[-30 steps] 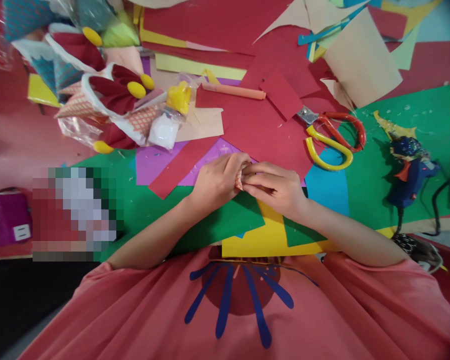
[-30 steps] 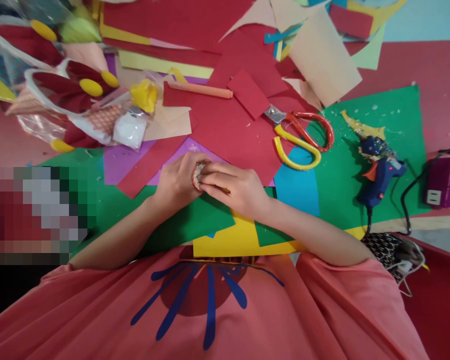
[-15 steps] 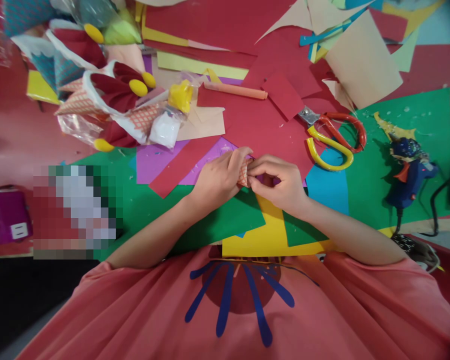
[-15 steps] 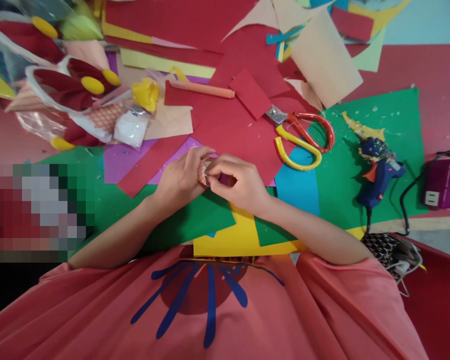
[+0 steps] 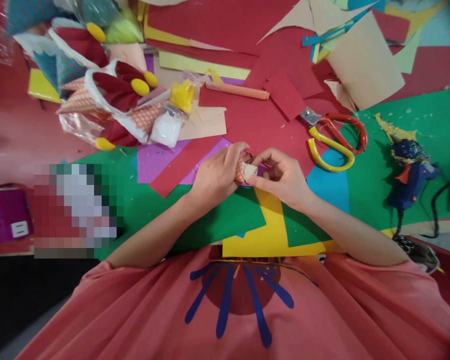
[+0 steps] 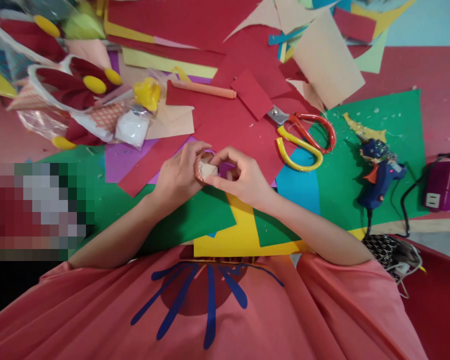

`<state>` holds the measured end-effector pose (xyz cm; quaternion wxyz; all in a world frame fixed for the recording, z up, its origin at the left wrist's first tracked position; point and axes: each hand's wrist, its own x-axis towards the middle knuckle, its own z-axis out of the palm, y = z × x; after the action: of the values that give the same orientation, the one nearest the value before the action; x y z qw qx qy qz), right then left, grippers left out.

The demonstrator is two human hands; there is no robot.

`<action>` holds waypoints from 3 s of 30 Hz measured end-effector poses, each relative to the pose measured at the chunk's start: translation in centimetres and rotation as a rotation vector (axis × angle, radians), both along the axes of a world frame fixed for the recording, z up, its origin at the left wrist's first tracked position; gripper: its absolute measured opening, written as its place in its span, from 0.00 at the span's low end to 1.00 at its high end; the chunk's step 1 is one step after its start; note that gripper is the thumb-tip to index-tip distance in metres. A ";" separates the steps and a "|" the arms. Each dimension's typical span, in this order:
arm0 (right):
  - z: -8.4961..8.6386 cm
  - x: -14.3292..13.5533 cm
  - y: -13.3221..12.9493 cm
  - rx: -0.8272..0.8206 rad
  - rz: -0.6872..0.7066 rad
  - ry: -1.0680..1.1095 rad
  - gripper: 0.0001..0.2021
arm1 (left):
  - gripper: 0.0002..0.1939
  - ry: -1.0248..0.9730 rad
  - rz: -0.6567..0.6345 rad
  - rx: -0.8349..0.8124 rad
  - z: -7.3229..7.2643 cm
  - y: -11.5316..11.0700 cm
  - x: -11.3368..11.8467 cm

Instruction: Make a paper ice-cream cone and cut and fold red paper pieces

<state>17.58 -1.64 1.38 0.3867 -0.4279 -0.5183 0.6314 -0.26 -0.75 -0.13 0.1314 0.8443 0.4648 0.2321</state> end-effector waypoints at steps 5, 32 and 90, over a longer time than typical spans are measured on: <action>0.4 0.9 1.0 -0.097 -0.121 0.158 0.17 | 0.17 -0.154 0.103 -0.123 0.3 0.3 0.1; 2.5 1.0 -0.5 0.306 0.145 -0.259 0.06 | 0.17 -0.233 -0.124 -0.041 -0.2 0.0 0.3; 1.5 1.0 -1.2 1.106 0.197 -0.836 0.17 | 0.14 -0.454 -0.150 -0.535 2.4 0.6 0.0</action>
<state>18.63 -2.86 2.86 0.2569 -0.3263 -0.9053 0.0897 -0.25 -0.17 2.28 0.4646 0.7385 0.4048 0.2736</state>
